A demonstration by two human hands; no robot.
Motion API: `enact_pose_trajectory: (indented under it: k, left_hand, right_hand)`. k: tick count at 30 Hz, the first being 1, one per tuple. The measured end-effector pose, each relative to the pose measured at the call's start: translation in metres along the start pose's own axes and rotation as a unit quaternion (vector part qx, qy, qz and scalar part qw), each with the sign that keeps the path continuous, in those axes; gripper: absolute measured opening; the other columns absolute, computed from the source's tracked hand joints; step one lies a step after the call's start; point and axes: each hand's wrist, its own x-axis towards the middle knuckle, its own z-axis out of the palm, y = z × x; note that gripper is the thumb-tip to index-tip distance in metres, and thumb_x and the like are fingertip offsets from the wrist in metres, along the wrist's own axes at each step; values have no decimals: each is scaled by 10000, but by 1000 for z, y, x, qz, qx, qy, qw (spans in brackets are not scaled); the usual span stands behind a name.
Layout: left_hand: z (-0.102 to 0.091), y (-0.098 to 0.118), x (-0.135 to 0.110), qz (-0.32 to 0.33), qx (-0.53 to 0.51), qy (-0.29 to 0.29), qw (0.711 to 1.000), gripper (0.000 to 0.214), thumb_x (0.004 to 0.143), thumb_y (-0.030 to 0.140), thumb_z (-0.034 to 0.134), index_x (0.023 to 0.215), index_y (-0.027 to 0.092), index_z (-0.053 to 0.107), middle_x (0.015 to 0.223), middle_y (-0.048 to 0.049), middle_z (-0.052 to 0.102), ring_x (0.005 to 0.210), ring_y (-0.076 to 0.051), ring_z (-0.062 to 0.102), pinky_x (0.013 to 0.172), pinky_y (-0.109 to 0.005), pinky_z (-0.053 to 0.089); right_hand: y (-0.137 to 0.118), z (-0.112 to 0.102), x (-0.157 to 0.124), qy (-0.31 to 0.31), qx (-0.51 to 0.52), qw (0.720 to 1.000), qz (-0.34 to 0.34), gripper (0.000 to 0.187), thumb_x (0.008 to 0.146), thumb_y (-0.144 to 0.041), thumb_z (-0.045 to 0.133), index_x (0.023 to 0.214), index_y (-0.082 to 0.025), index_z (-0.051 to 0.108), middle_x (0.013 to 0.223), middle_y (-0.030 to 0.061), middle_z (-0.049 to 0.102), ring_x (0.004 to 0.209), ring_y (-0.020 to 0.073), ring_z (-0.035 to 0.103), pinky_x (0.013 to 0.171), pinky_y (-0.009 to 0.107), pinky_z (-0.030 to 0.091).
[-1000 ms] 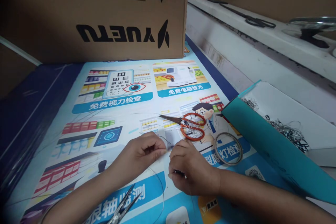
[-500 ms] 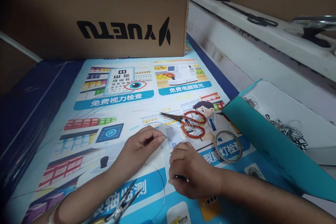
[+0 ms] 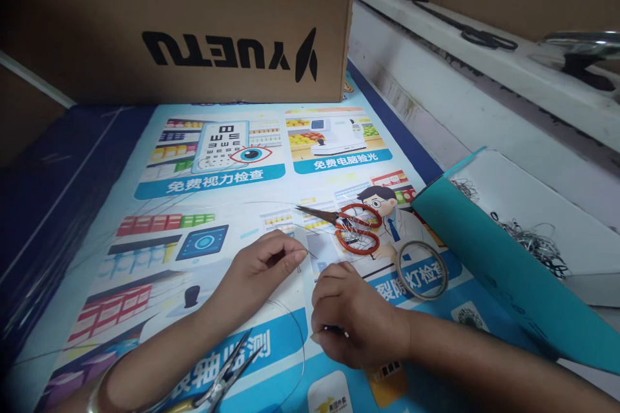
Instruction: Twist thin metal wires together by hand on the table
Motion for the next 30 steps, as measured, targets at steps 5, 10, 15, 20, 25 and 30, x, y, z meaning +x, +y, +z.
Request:
enact_pose_trajectory:
  k: [5,10,15,20,25,30]
  left_hand:
    - [0,1,1,1,3,0,1000,139,857,248,524,766,186,609,739,-6,548,734,-158,526,672,-272,413]
    - [-1,1,0,1,2,2,1000,137,856,246,524,769,186,612,738,-6,553,733,-159,528,676,-276,415]
    - [0,0,0,1,1,3,1000,126,850,240,530,778,186,618,745,-8,559,740,-162,533,681,-279,419]
    - [0,1,0,2,6,5,1000,139,853,238,523,764,185,615,733,-6,557,726,-159,531,673,-277,422]
    - [0,2,-1,8,6,6,1000,132,853,225,523,768,186,617,737,-7,562,731,-159,534,676,-278,429]
    - [-3,3,1,11,21,-4,1000,145,853,217,518,756,182,620,729,-8,569,723,-158,537,671,-275,427]
  right_hand:
    - [0,0,1,-5,-10,1000,1,52,740,-140,538,697,-170,541,741,24,546,776,177,456,762,352,321]
    - [0,-1,2,-7,-9,1000,-5,54,747,-146,523,700,-166,540,734,24,543,766,172,458,760,351,327]
    - [0,-1,1,-3,-16,1000,-4,51,735,-143,524,690,-166,533,731,21,535,764,173,452,747,353,328]
    - [0,1,0,-8,-26,1000,-7,46,735,-149,522,695,-170,530,742,27,536,770,184,446,743,363,329]
    - [-3,-1,0,-22,-42,999,-10,72,754,-146,499,692,-173,525,734,32,522,766,189,439,735,359,336]
    - [-2,0,-1,-21,-35,999,-10,70,771,-147,508,706,-167,522,754,36,528,787,192,442,744,363,336]
